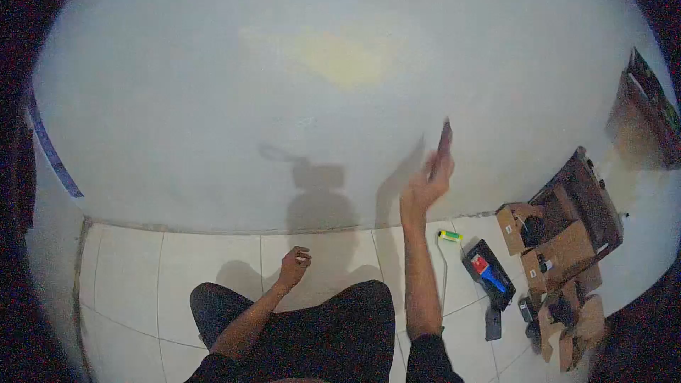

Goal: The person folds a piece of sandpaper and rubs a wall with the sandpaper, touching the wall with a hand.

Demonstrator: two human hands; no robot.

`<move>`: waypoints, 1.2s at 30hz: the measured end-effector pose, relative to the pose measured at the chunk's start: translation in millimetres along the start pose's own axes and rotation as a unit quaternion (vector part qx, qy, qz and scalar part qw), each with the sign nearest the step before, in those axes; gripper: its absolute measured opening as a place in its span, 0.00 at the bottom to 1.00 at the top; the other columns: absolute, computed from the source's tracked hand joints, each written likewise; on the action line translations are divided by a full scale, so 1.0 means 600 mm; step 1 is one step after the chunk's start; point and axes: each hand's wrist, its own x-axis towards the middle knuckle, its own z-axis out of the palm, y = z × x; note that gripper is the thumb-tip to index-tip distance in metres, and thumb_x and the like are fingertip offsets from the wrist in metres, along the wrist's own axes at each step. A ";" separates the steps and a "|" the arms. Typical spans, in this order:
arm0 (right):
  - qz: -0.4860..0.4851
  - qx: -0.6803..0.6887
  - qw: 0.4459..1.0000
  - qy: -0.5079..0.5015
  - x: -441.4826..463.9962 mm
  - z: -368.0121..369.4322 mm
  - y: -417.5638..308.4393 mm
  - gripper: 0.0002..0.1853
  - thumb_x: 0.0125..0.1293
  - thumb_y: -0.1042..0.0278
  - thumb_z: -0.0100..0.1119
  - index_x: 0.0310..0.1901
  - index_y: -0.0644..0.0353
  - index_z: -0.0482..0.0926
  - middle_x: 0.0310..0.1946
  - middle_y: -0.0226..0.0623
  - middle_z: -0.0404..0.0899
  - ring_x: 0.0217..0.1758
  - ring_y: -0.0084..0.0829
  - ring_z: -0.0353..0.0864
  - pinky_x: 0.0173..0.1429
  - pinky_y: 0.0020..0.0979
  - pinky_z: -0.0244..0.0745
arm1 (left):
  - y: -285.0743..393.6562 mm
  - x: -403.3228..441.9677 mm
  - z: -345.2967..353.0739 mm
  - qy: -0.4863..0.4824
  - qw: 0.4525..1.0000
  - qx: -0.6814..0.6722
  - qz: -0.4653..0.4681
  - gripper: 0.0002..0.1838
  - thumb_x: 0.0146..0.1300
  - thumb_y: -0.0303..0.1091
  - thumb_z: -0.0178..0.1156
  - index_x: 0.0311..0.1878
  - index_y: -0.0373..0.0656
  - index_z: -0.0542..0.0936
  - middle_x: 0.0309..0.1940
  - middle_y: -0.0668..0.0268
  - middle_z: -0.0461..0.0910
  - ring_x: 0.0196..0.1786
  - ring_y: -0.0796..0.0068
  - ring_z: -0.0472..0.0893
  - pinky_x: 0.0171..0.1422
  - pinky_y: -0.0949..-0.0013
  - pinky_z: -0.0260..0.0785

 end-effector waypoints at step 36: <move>-0.362 -0.176 0.900 -0.167 0.151 0.127 0.025 0.33 0.63 0.77 0.54 0.71 0.57 0.61 0.72 0.38 0.62 0.77 0.47 0.55 0.79 0.49 0.47 | 0.017 -0.013 0.001 -0.021 0.988 0.046 0.144 0.13 0.60 0.27 0.59 0.49 0.38 0.76 0.31 0.56 0.84 0.31 0.62 0.85 0.39 0.61 0.78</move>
